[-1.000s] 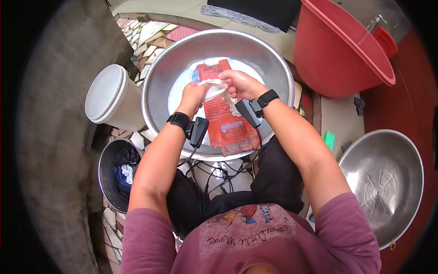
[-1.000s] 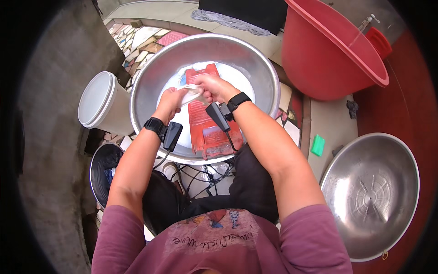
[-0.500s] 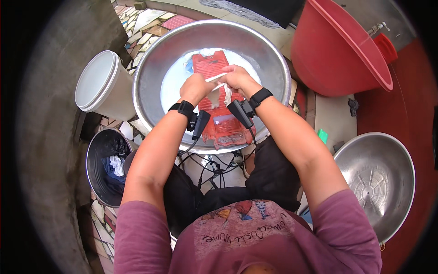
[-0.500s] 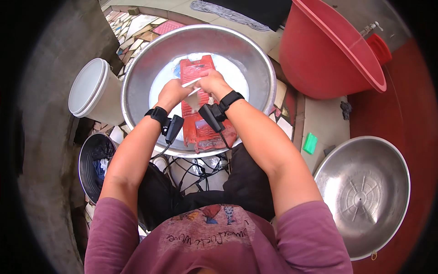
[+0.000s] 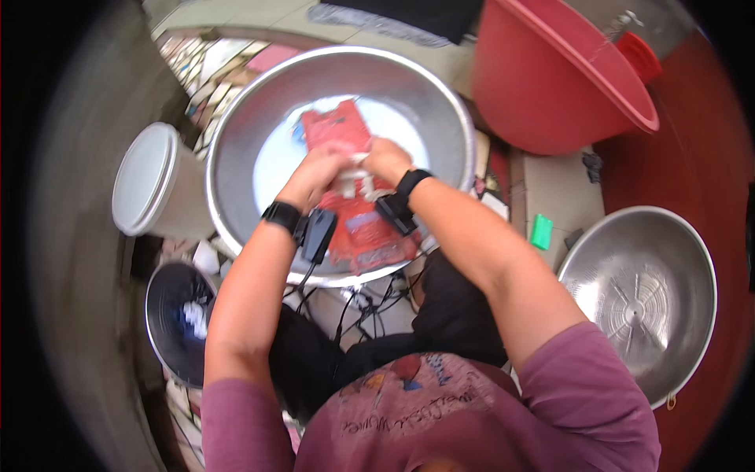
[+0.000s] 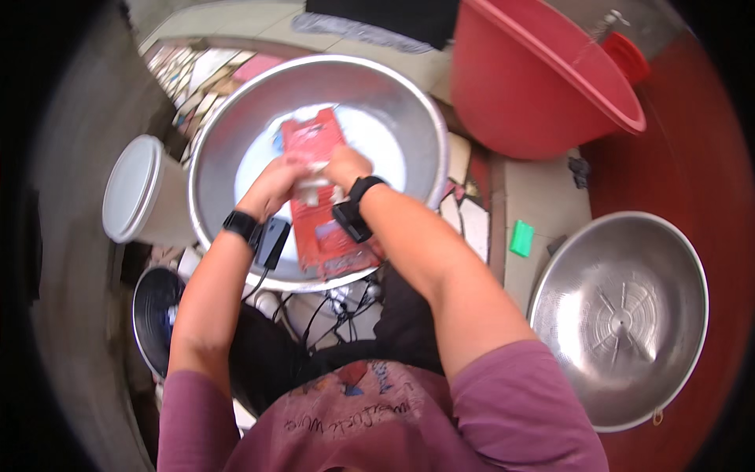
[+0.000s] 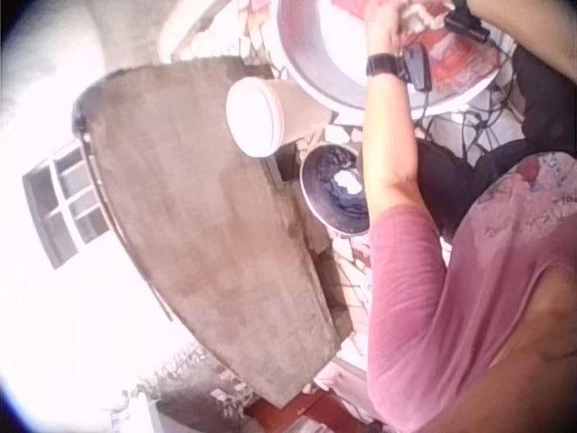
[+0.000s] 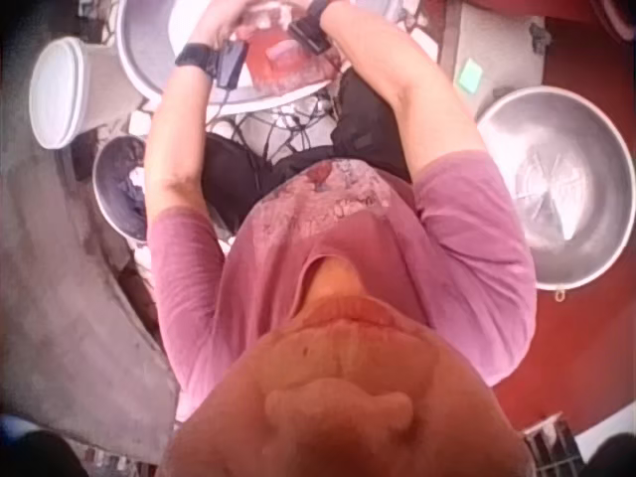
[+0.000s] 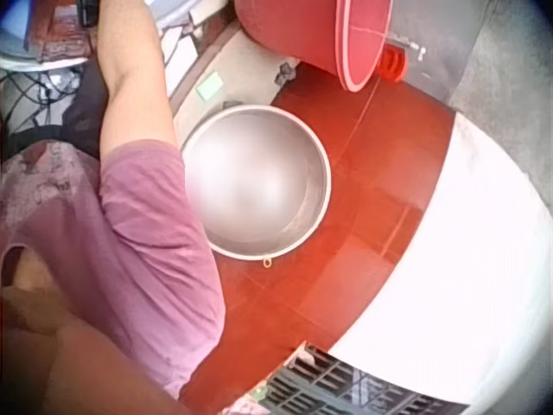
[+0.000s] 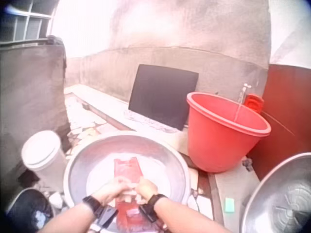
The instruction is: The person scrubs black and white clothes against a red washboard inside a large metal basin filled with soapy water, using a green bar of soap to treat specific areas.
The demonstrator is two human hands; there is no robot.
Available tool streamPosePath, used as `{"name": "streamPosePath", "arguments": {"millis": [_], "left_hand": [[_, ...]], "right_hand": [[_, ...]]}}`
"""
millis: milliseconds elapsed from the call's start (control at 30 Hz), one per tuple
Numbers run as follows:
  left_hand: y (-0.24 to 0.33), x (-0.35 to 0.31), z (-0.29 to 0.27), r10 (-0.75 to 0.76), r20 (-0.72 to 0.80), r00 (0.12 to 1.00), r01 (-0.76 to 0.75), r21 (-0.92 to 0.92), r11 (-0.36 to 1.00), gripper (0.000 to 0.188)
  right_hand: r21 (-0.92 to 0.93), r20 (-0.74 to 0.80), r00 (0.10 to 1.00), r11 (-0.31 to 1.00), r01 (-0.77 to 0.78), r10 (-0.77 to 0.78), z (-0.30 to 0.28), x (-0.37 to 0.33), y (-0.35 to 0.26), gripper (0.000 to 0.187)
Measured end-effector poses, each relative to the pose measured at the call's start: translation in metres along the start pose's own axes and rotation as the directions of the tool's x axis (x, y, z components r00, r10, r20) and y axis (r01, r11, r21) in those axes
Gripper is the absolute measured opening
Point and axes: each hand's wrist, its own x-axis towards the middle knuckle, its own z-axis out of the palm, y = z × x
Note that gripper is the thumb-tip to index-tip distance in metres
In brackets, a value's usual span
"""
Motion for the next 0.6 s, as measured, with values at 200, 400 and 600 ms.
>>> {"name": "streamPosePath", "arguments": {"millis": [200,400,600], "left_hand": [[-0.012,-0.013,-0.030,0.130,-0.340,0.931,0.250,0.857,0.450,0.057],[-0.046,0.007,-0.050,0.150,-0.303,0.941,0.155,0.780,0.606,0.032],[0.000,-0.001,-0.027,-0.138,-0.164,0.977,0.122,-0.106,0.987,0.024]], "right_hand": [[0.230,-0.075,0.980,0.954,0.195,-0.182,0.019,-0.006,-0.027,0.045],[0.851,0.065,0.982,0.523,0.037,-0.176,0.017,-0.025,-0.047,0.027],[0.814,0.097,0.914,0.560,0.155,-0.394,-0.001,-0.001,-0.016,0.035]]}}
